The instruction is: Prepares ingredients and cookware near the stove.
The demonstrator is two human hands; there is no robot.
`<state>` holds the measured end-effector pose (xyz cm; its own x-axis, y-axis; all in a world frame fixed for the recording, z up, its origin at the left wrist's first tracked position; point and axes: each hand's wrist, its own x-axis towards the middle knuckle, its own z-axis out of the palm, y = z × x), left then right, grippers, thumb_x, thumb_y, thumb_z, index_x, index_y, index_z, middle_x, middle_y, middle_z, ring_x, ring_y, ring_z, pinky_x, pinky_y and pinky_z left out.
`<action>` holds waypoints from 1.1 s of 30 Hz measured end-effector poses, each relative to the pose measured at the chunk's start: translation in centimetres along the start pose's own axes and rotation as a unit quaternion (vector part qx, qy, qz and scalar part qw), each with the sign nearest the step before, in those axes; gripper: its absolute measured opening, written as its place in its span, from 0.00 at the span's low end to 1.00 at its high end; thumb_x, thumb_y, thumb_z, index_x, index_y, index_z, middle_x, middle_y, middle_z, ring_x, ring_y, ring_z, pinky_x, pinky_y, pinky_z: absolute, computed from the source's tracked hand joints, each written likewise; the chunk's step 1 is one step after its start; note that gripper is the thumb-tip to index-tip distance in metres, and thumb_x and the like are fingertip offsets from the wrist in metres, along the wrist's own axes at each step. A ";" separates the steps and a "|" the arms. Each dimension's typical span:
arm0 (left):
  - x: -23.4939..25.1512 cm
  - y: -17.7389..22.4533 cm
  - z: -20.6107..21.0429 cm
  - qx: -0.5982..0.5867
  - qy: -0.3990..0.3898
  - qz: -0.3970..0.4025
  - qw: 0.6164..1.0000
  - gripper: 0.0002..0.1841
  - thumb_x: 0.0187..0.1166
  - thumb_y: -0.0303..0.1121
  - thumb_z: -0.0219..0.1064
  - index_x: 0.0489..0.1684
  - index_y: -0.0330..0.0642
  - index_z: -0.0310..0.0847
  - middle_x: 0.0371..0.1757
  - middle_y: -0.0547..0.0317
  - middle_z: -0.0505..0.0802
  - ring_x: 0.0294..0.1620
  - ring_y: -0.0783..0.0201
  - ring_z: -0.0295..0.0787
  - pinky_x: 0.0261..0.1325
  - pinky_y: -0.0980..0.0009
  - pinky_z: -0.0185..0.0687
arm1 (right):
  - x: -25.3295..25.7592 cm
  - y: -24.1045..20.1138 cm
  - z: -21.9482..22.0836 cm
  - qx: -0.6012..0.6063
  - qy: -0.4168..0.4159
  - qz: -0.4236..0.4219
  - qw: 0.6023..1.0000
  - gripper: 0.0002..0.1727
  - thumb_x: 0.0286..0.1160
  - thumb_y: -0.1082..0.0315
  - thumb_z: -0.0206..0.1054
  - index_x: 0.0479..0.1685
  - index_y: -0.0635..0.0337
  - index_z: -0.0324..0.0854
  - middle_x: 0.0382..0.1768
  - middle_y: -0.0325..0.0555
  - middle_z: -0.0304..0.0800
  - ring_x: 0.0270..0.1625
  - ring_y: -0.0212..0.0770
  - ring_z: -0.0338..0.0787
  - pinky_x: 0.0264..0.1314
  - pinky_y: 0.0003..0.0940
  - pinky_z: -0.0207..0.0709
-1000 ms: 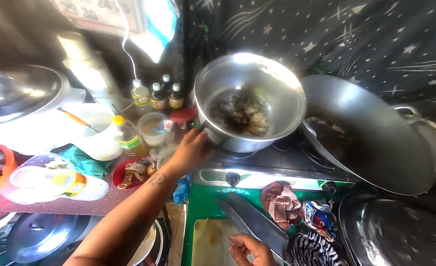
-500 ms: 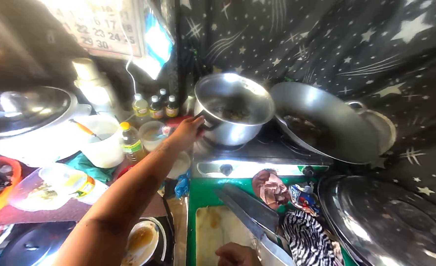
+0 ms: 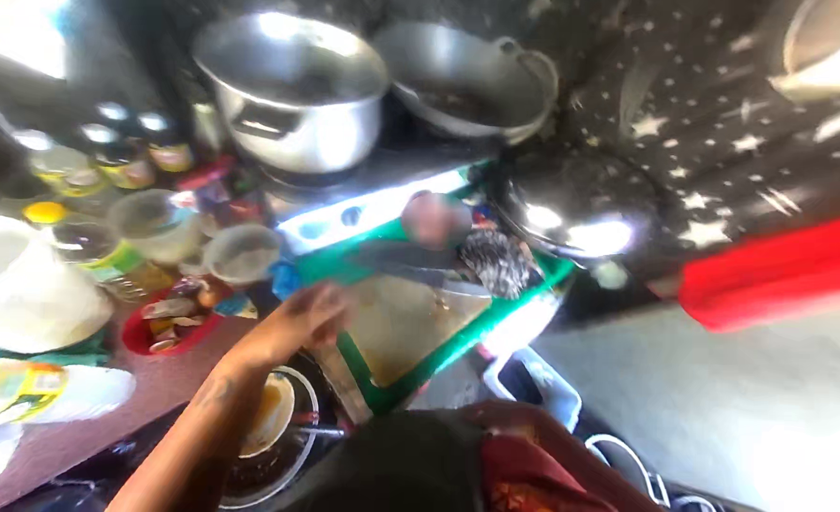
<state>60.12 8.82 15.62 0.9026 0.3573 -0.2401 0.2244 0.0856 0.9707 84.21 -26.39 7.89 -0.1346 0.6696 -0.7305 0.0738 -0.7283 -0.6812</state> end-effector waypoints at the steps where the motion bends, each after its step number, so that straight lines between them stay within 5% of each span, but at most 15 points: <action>1: -1.2 -1.7 0.9 0.018 -0.039 0.001 0.999 0.18 0.88 0.45 0.56 0.61 0.42 0.79 0.39 0.64 0.91 0.31 0.72 0.87 0.35 0.74 0.86 | -0.8 0.2 -1.0 -0.080 0.028 0.030 0.996 0.17 0.86 0.72 0.61 0.68 0.69 0.83 0.64 0.58 0.88 0.68 0.47 0.86 0.78 0.46 0.75; 3: -3.5 -4.4 3.0 0.052 -0.088 0.008 0.995 0.18 0.87 0.43 0.58 0.65 0.40 0.80 0.42 0.63 0.92 0.34 0.71 0.88 0.38 0.72 0.87 | -2.1 0.2 -3.9 -0.216 0.065 0.054 0.973 0.17 0.77 0.70 0.73 0.61 0.71 0.87 0.60 0.64 0.91 0.67 0.57 0.88 0.78 0.56 0.74; 6: -6.6 -6.3 7.1 0.089 -0.084 -0.016 0.992 0.19 0.85 0.42 0.62 0.65 0.41 0.83 0.51 0.60 0.93 0.47 0.70 0.90 0.54 0.66 0.89 | -4.6 -2.9 -9.6 -0.222 0.208 0.012 0.952 0.17 0.77 0.69 0.72 0.57 0.73 0.86 0.54 0.65 0.91 0.60 0.56 0.90 0.71 0.53 0.79; 8: -7.2 -7.1 9.7 0.072 -0.072 -0.023 0.995 0.20 0.83 0.44 0.64 0.64 0.41 0.85 0.57 0.60 0.92 0.53 0.72 0.88 0.61 0.68 0.85 | -6.2 -6.6 -14.5 -0.215 0.317 -0.023 0.923 0.18 0.82 0.67 0.68 0.62 0.73 0.84 0.60 0.65 0.90 0.65 0.54 0.89 0.75 0.50 0.78; 12: -4.5 -8.1 13.8 0.037 0.002 -0.003 0.999 0.19 0.81 0.44 0.68 0.61 0.42 0.86 0.56 0.63 0.92 0.48 0.77 0.88 0.51 0.75 0.86 | -7.0 -11.6 -27.9 -0.272 0.514 -0.046 0.812 0.18 0.84 0.60 0.69 0.63 0.64 0.86 0.61 0.61 0.90 0.66 0.58 0.88 0.74 0.61 0.77; 15: 0.0 -6.7 17.4 0.049 0.062 0.034 0.996 0.18 0.78 0.43 0.72 0.61 0.44 0.86 0.56 0.63 0.93 0.43 0.75 0.89 0.43 0.75 0.86 | -6.3 -16.1 -37.4 -0.326 0.609 0.004 0.723 0.28 0.83 0.53 0.68 0.77 0.58 0.79 0.74 0.72 0.78 0.80 0.76 0.73 0.78 0.77 0.63; 17: 3.6 -5.5 20.7 0.040 0.105 0.080 0.990 0.17 0.77 0.41 0.74 0.59 0.44 0.87 0.53 0.64 0.94 0.42 0.77 0.89 0.43 0.77 0.87 | -5.0 -17.5 -43.6 -0.348 0.617 0.036 0.705 0.34 0.81 0.53 0.69 0.86 0.54 0.70 0.84 0.73 0.65 0.87 0.77 0.60 0.81 0.81 0.55; 20: 8.0 -3.6 24.7 0.028 0.154 0.113 0.981 0.08 0.75 0.32 0.73 0.45 0.38 0.90 0.40 0.65 0.94 0.36 0.81 0.87 0.42 0.82 0.84 | -3.2 -18.3 -49.5 -0.381 0.573 0.060 0.723 0.30 0.86 0.55 0.64 0.85 0.57 0.72 0.80 0.70 0.74 0.84 0.70 0.71 0.83 0.71 0.62; 27: 12.0 -2.5 27.4 0.189 0.196 0.109 0.956 0.22 0.88 0.45 0.61 0.26 0.37 0.82 0.18 0.58 0.80 0.21 0.67 0.76 0.26 0.68 0.72 | -5.5 -18.6 -53.3 -0.379 0.543 -0.091 0.744 0.19 0.85 0.61 0.67 0.65 0.65 0.88 0.69 0.69 0.85 0.78 0.65 0.79 0.83 0.66 0.64; 30: 11.9 -2.9 27.3 0.199 0.217 0.109 0.949 0.10 0.82 0.34 0.67 0.49 0.37 0.82 0.31 0.54 0.89 0.31 0.63 0.87 0.38 0.64 0.85 | -9.3 -19.3 -51.3 -0.344 0.551 -0.180 0.739 0.19 0.82 0.61 0.71 0.60 0.68 0.88 0.60 0.70 0.89 0.67 0.63 0.86 0.74 0.65 0.72; 33: 10.7 -3.8 26.3 0.161 0.145 0.034 0.976 0.20 0.82 0.38 0.67 0.70 0.44 0.77 0.54 0.52 0.91 0.51 0.59 0.90 0.56 0.58 0.87 | -11.4 -19.6 -47.6 -0.348 0.537 -0.231 0.733 0.19 0.82 0.59 0.70 0.58 0.69 0.88 0.53 0.67 0.91 0.58 0.57 0.89 0.66 0.61 0.78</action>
<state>78.62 -12.15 9.30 0.7886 0.6034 -0.1184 0.3124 -0.2273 0.9224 131.31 -12.82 27.31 0.5231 0.8224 0.2239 0.8024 -0.3865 -0.4548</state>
